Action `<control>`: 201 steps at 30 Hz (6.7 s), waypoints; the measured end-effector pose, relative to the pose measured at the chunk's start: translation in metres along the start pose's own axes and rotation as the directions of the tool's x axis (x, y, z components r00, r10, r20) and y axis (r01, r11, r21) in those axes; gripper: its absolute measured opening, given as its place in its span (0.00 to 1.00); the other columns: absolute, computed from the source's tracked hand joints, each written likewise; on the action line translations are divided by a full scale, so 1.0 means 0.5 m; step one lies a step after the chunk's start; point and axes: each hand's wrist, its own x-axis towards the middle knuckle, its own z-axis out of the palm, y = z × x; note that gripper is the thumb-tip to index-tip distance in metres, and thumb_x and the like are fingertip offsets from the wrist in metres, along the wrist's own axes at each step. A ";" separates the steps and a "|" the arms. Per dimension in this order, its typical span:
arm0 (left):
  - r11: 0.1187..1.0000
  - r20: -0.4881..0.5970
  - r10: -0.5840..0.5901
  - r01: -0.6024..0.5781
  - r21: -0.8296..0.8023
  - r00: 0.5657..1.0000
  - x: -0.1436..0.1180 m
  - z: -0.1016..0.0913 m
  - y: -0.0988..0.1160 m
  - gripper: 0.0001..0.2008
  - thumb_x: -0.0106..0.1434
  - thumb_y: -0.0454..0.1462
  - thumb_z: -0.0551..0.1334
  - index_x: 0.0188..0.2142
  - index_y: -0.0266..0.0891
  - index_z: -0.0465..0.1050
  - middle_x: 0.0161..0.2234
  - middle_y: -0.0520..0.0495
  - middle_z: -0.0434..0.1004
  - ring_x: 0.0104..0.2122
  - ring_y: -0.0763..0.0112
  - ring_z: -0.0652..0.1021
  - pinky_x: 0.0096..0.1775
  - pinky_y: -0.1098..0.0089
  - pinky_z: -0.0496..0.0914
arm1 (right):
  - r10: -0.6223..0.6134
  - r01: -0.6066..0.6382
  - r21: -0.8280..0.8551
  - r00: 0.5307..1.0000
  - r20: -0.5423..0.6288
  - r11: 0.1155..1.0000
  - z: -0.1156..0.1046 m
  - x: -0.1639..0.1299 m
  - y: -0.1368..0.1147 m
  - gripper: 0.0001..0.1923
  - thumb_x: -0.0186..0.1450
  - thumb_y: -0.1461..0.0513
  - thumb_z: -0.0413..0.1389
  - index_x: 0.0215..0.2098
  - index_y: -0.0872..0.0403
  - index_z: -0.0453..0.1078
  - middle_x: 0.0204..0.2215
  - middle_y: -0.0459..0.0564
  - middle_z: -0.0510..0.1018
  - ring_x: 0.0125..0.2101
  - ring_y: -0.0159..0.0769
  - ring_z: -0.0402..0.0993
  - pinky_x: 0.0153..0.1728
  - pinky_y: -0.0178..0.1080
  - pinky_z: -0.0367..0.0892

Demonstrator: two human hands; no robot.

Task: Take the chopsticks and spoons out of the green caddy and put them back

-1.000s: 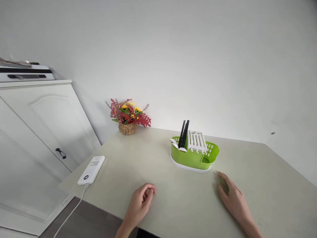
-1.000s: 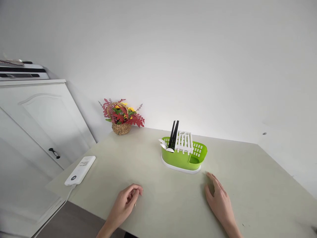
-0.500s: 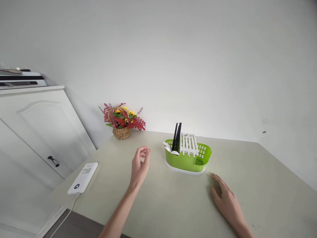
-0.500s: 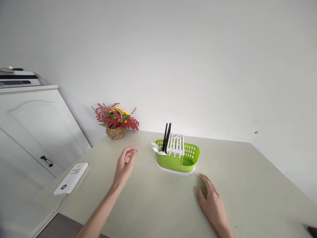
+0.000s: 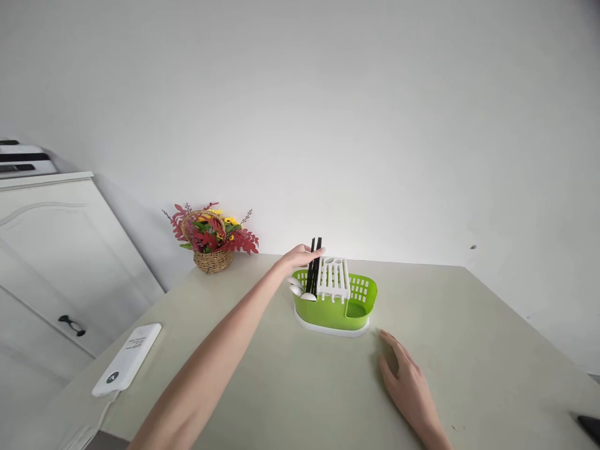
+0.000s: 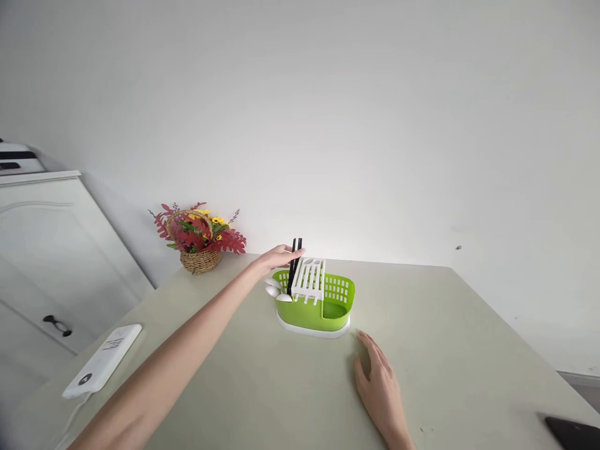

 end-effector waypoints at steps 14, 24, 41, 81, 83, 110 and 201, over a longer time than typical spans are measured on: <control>0.985 -0.038 0.072 -0.077 -0.156 0.997 0.028 0.023 -0.001 0.17 0.73 0.47 0.59 0.34 0.36 0.73 0.36 0.38 0.85 0.34 0.62 0.84 0.45 0.61 0.77 | 0.044 -0.045 0.027 0.999 0.027 0.999 -0.008 0.001 -0.006 0.27 0.68 0.53 0.48 0.63 0.49 0.67 0.64 0.51 0.73 0.63 0.48 0.69 0.62 0.54 0.66; 0.397 -0.514 -0.130 -0.430 -0.811 0.848 0.034 -0.175 0.038 0.12 0.77 0.35 0.54 0.34 0.38 0.65 0.21 0.54 0.71 0.21 0.75 0.77 0.34 0.70 0.76 | 0.036 -0.036 -0.001 0.999 0.034 0.999 -0.009 -0.002 0.002 0.26 0.69 0.52 0.48 0.62 0.48 0.67 0.63 0.50 0.74 0.61 0.47 0.71 0.59 0.52 0.69; 0.691 -0.237 -0.521 0.242 -0.681 0.820 -0.181 -0.352 -0.329 0.19 0.72 0.43 0.64 0.58 0.37 0.71 0.56 0.40 0.74 0.50 0.58 0.79 0.50 0.53 0.77 | 0.013 -0.010 -0.066 0.999 0.047 0.998 -0.003 -0.010 0.025 0.28 0.67 0.49 0.47 0.60 0.49 0.68 0.61 0.52 0.76 0.58 0.49 0.74 0.57 0.52 0.70; 0.760 -0.308 0.078 0.144 0.634 0.948 -0.273 -0.232 -0.534 0.21 0.73 0.37 0.51 0.62 0.40 0.69 0.68 0.37 0.66 0.71 0.52 0.59 0.69 0.52 0.53 | 0.046 -0.041 -0.106 0.998 0.040 0.993 -0.009 -0.015 0.024 0.28 0.66 0.48 0.49 0.61 0.47 0.69 0.59 0.52 0.77 0.51 0.51 0.77 0.52 0.53 0.71; 0.759 -0.303 0.055 0.158 0.631 0.951 -0.274 -0.226 -0.535 0.23 0.73 0.39 0.51 0.65 0.38 0.66 0.70 0.36 0.62 0.72 0.51 0.56 0.70 0.52 0.49 | 0.044 -0.039 -0.105 0.998 0.043 0.994 -0.010 -0.016 0.023 0.28 0.66 0.48 0.49 0.61 0.47 0.68 0.59 0.52 0.77 0.55 0.51 0.76 0.53 0.52 0.71; 0.865 0.066 0.416 -0.417 0.279 0.907 -0.186 -0.029 -0.081 0.32 0.78 0.53 0.40 0.53 0.39 0.77 0.55 0.43 0.80 0.57 0.61 0.77 0.60 0.63 0.68 | 0.058 -0.056 -0.029 0.997 0.051 0.998 -0.014 -0.010 0.006 0.26 0.67 0.50 0.49 0.60 0.48 0.69 0.59 0.52 0.77 0.55 0.49 0.75 0.55 0.52 0.70; 0.606 0.274 -0.026 -0.203 0.769 0.961 -0.230 -0.221 -0.316 0.25 0.57 0.57 0.67 0.18 0.42 0.67 0.16 0.53 0.66 0.20 0.71 0.67 0.26 0.71 0.56 | 0.086 -0.084 -0.037 0.994 0.065 0.996 -0.019 -0.014 0.010 0.27 0.65 0.49 0.49 0.58 0.46 0.71 0.56 0.51 0.79 0.52 0.49 0.76 0.52 0.50 0.70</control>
